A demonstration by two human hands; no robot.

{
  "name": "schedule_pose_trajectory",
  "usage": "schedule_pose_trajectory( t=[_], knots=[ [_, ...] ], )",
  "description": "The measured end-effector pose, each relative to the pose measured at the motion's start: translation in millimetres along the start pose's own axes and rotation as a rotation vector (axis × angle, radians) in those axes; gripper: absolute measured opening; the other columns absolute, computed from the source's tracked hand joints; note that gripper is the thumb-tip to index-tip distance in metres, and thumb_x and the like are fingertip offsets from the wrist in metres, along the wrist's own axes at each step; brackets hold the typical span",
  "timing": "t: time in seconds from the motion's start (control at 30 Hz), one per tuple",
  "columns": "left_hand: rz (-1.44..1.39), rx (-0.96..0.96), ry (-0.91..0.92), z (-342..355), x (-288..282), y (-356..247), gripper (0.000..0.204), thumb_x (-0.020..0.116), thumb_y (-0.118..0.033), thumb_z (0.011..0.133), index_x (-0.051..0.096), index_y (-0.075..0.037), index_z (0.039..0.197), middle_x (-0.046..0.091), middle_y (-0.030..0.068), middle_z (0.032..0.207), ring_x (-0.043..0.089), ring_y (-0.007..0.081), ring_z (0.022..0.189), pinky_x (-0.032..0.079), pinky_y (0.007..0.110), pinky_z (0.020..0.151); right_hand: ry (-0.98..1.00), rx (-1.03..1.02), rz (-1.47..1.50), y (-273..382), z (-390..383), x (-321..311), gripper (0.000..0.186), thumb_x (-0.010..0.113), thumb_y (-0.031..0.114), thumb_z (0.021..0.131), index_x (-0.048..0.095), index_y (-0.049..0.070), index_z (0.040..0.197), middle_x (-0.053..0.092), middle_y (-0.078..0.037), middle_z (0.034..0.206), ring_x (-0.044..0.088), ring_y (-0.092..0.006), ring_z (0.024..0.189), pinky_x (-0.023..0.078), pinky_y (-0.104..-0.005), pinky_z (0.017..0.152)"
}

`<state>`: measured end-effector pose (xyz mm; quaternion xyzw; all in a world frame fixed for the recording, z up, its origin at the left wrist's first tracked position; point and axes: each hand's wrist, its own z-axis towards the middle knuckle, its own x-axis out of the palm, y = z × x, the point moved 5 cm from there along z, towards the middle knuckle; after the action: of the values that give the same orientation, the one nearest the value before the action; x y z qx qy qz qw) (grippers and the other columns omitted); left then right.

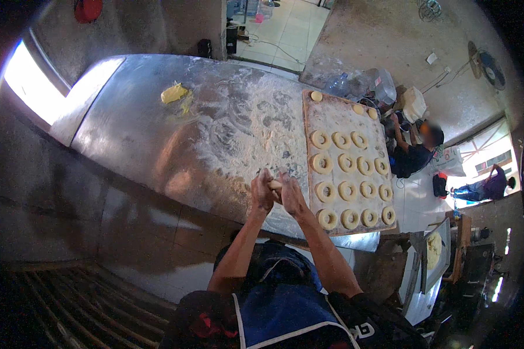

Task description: The person shapes small dough pieces into ring shapes by hand on a floured metal table and places them on a wooden board. Another person works nearby at a separate station.

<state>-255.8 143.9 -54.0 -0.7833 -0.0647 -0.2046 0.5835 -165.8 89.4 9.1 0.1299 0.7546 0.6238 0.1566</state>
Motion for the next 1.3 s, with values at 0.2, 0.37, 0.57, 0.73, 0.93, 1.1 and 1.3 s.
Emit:
schedule_pose_trajectory(
  t=[0.2,0.37,0.57,0.73,0.93,1.1,1.3],
  knots=[
    [0.294,0.284,0.149,7.6,13.2,13.9,0.036,0.044,-0.048,0.095,0.051,-0.015,0.082,0.048,-0.0027,0.063,0.050,0.0124,0.055,0.039,0.030,0.048,0.042,-0.144,-0.121,11.5,-3.8,-14.6,0.045,0.042,0.032,0.099,0.064,-0.005,0.086,0.064,-0.014,0.070,0.059,-0.0212,0.063,0.048,-0.0378,0.056],
    [-0.371,-0.067,0.076,7.2,26.4,44.8,0.039,0.041,-0.037,0.097,0.046,-0.004,0.077,0.039,0.0037,0.061,0.044,0.0159,0.057,0.036,0.035,0.054,-0.076,-0.248,-0.295,9.4,-7.7,-39.9,0.058,0.035,0.044,0.098,0.059,-0.006,0.079,0.056,-0.010,0.066,0.050,-0.0173,0.060,0.043,-0.0341,0.057],
    [-0.032,-0.019,0.068,-0.2,48.5,46.9,0.036,0.041,-0.036,0.097,0.048,-0.006,0.077,0.048,0.0009,0.068,0.046,0.0144,0.062,0.041,0.034,0.056,0.019,-0.290,-0.382,-7.2,-2.8,-67.7,0.048,0.039,0.033,0.098,0.058,-0.007,0.080,0.056,-0.018,0.065,0.055,-0.0302,0.059,0.045,-0.0403,0.060],
    [0.270,-0.135,0.200,-5.0,77.7,57.0,0.040,0.047,-0.042,0.095,0.057,-0.003,0.093,0.056,0.0027,0.087,0.055,0.0166,0.071,0.047,0.033,0.058,0.042,-0.026,-0.316,-26.5,-3.4,-105.6,0.062,0.033,0.050,0.098,0.057,-0.006,0.082,0.055,-0.010,0.070,0.048,-0.0179,0.065,0.044,-0.0357,0.063],
    [0.115,-0.130,0.203,6.7,126.1,75.2,0.039,0.046,-0.032,0.097,0.060,0.003,0.108,0.062,0.0092,0.078,0.059,0.0225,0.072,0.052,0.039,0.060,-0.145,-0.033,-0.045,-32.1,16.2,-152.6,0.056,0.047,0.044,0.095,0.056,-0.002,0.064,0.052,-0.009,0.057,0.051,-0.0163,0.056,0.047,-0.0336,0.058],
    [0.247,0.059,0.363,27.1,193.5,104.3,0.042,0.040,-0.035,0.097,0.056,0.003,0.107,0.057,0.0137,0.091,0.058,0.0262,0.074,0.048,0.039,0.072,-0.046,0.014,-0.251,-34.7,33.5,-224.7,0.055,0.048,0.043,0.094,0.056,-0.002,0.063,0.052,-0.013,0.054,0.050,-0.0225,0.054,0.043,-0.0403,0.056],
    [0.508,0.220,0.289,52.0,293.8,134.3,0.043,0.037,-0.039,0.099,0.055,0.000,0.095,0.055,0.0095,0.086,0.056,0.0220,0.079,0.046,0.034,0.074,-0.311,0.125,-0.114,-44.7,67.0,-332.5,0.043,0.049,0.035,0.093,0.060,-0.004,0.080,0.058,-0.008,0.063,0.051,-0.0181,0.057,0.043,-0.0390,0.056]
  ],
)
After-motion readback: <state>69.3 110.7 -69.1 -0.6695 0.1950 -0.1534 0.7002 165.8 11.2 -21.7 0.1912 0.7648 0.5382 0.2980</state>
